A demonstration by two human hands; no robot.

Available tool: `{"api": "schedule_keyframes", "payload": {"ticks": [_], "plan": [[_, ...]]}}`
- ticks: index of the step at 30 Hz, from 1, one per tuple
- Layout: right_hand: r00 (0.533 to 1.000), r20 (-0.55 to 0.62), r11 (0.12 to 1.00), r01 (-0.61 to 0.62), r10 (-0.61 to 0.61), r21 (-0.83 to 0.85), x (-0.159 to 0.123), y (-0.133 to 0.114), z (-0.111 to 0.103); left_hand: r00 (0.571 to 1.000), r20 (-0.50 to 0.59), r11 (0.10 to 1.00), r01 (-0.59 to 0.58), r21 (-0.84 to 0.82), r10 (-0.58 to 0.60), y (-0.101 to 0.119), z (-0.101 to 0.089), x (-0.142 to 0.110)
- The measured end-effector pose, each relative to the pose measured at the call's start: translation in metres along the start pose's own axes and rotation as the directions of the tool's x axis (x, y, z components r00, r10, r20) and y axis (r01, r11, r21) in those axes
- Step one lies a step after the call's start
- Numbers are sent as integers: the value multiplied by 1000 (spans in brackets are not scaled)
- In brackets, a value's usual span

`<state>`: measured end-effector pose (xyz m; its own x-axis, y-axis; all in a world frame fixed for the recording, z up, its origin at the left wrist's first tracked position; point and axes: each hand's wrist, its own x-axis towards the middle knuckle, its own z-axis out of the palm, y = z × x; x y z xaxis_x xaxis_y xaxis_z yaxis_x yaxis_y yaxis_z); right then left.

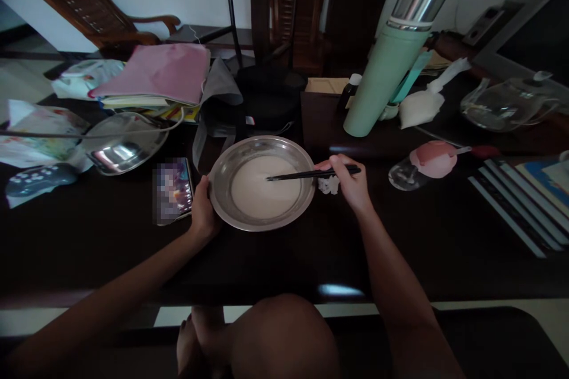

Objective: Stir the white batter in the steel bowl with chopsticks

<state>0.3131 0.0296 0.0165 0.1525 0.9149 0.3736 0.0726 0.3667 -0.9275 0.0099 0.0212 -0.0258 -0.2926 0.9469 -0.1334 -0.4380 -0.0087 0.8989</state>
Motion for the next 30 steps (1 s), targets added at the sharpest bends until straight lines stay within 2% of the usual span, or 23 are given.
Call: {"api": "schedule_keyframes", "payload": {"ticks": [2,6,8,11,14,19,22,26,30], "plan": [[999,-41,1000,6,-6,15,1,1,-2,998,48,998,43,-42,-41,-4,-1,-1],[997,80,999,-3,1,33,1,4,1,999,44,999,28,-28,-27,-7,-2,-3],[994,104,1000,23,-23,3,0,5,2,999,48,1000,6,-4,-6,-5,-2,-3],[999,44,1000,21,-21,-5,1,8,-2,998,67,1000,-6,11,5,-2,0,-4],[1000,6,998,-8,8,60,2,11,-5,998,60,1000,-14,2,14,-1,-1,-3],[992,127,999,7,-11,31,1,7,3,1000,21,1000,9,4,-9,-3,-6,1],[996,74,999,46,-46,2,3,5,2,998,8,998,54,-18,-54,-2,-5,2],[1000,-6,1000,8,-8,11,4,5,-3,994,-42,992,92,-91,-96,0,-3,2],[994,105,1000,14,-16,13,2,4,0,996,-50,993,73,-91,-78,-3,-4,3]]}}
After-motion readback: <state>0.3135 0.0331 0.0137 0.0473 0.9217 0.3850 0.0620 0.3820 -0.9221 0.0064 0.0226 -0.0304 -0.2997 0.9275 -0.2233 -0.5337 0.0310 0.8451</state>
